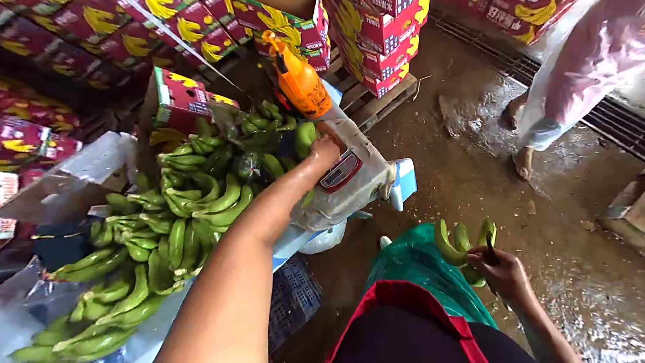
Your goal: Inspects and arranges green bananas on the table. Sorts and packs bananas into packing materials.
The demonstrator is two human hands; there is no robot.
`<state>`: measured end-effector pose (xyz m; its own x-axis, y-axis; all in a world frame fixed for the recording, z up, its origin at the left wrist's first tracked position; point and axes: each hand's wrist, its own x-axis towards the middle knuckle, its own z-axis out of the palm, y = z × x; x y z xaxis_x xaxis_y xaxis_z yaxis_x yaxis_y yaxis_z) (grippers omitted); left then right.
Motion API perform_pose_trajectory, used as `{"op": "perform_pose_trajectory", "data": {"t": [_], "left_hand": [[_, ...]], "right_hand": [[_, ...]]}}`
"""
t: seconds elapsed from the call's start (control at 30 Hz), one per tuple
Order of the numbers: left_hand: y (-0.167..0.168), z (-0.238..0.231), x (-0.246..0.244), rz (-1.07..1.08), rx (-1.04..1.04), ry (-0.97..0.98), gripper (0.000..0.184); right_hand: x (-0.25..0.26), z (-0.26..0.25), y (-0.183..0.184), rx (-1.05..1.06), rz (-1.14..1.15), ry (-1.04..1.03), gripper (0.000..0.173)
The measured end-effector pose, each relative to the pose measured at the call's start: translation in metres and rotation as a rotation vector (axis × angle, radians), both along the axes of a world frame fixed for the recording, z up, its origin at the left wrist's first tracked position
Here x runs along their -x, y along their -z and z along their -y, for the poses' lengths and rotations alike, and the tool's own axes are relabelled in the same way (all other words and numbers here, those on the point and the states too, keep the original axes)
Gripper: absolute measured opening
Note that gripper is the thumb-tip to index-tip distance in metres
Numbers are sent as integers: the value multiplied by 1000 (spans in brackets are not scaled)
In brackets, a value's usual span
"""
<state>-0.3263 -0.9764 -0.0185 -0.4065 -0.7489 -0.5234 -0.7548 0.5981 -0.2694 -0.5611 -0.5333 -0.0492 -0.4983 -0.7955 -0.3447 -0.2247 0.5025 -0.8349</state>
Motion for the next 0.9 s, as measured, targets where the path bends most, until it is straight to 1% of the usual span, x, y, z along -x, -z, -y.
{"op": "perform_pose_trajectory", "data": {"t": [0.13,0.2,0.3,0.37,0.47,0.53,0.63,0.7,0.8,0.9], "left_hand": [[-4,18,-2,71,-86,1,59],[-7,24,-3,102,-121,21,60],[-10,33,-2,134,-192,33,60],[-10,37,0,121,-192,40,57],[-7,30,11,147,-166,-5,42],[-5,27,18,156,-152,-13,39],[-1,32,17,56,-156,46,48],[-1,34,15,15,-163,66,52],[1,37,15,12,-161,70,51],[3,39,15,-3,-162,89,58]], "right_hand": [[22,39,11,-70,17,-69,11],[38,62,18,-129,34,-136,12],[59,98,20,-137,33,-241,10],[73,124,17,-140,35,-280,10],[90,156,8,-154,31,-318,10],[99,174,4,-165,39,-334,9],[105,193,0,-148,40,-341,8],[108,201,2,-132,21,-364,8],[113,210,7,-129,-6,-403,10],[113,213,9,-82,-4,-442,13]]}}
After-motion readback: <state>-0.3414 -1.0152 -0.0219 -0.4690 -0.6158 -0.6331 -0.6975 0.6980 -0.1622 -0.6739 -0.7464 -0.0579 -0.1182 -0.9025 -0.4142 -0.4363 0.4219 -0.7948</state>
